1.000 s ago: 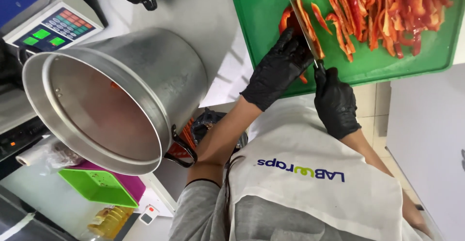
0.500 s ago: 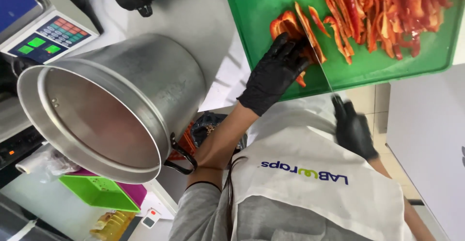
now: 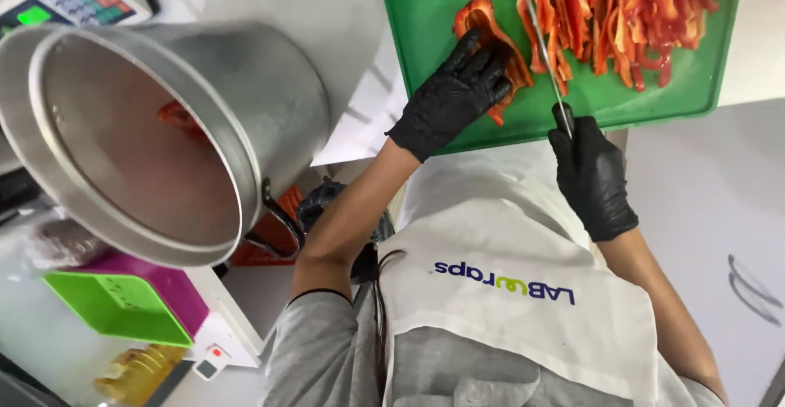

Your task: Slicing red bell peppers into thin strips on a cutting board using a knife.

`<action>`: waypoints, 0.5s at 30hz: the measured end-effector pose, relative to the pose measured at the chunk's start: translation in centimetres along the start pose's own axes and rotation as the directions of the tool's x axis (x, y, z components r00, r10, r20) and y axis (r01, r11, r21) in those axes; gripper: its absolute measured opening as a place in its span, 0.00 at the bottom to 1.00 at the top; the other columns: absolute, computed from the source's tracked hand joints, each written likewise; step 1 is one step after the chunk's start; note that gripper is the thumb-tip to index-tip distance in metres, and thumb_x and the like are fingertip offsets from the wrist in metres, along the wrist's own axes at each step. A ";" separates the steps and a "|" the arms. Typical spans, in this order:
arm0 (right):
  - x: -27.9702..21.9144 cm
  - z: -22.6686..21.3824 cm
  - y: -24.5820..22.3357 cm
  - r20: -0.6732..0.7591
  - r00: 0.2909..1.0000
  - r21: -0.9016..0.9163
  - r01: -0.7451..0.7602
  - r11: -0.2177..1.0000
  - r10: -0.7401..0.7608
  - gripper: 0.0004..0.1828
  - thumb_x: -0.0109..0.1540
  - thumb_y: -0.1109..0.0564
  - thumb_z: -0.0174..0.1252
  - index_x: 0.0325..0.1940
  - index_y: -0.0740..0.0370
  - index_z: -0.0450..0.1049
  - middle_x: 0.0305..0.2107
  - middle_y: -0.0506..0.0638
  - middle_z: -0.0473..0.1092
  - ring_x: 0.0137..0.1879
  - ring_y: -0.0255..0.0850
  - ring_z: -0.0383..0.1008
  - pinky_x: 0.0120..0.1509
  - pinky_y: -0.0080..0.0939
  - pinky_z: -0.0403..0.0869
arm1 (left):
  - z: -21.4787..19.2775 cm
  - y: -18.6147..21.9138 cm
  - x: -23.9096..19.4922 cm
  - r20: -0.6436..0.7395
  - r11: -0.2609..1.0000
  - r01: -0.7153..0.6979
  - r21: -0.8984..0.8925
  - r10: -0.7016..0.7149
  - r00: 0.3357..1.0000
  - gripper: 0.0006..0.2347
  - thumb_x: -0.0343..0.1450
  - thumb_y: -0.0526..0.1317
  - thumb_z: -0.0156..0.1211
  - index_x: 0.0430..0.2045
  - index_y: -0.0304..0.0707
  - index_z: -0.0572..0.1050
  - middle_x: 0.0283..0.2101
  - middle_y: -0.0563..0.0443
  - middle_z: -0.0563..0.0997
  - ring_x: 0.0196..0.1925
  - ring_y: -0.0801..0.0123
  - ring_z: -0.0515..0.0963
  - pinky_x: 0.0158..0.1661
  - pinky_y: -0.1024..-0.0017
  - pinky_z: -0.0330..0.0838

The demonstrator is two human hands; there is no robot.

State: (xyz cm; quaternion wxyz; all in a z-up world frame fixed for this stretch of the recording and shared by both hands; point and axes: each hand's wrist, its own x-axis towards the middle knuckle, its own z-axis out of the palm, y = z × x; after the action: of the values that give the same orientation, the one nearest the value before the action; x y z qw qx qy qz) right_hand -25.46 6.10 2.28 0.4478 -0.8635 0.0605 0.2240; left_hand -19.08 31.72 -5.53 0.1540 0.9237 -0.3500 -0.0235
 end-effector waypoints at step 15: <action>-2.5 0.4 1.3 0.000 0.911 -0.501 0.358 0.788 -0.413 0.15 0.74 0.55 0.54 0.62 0.63 0.72 0.28 0.63 0.74 0.27 0.59 0.73 0.29 0.55 0.69 | -2.8 1.0 0.4 -0.074 0.959 0.140 -0.245 -0.163 0.984 0.13 0.76 0.38 0.54 0.52 0.31 0.76 0.58 0.39 0.77 0.62 0.50 0.76 0.60 0.60 0.70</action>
State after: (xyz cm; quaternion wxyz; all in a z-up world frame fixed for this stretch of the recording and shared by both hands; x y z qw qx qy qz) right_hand -28.26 5.41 2.22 0.2460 -0.9533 -0.1514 0.0878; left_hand -18.96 31.50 -2.58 0.2778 0.9226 -0.2653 -0.0340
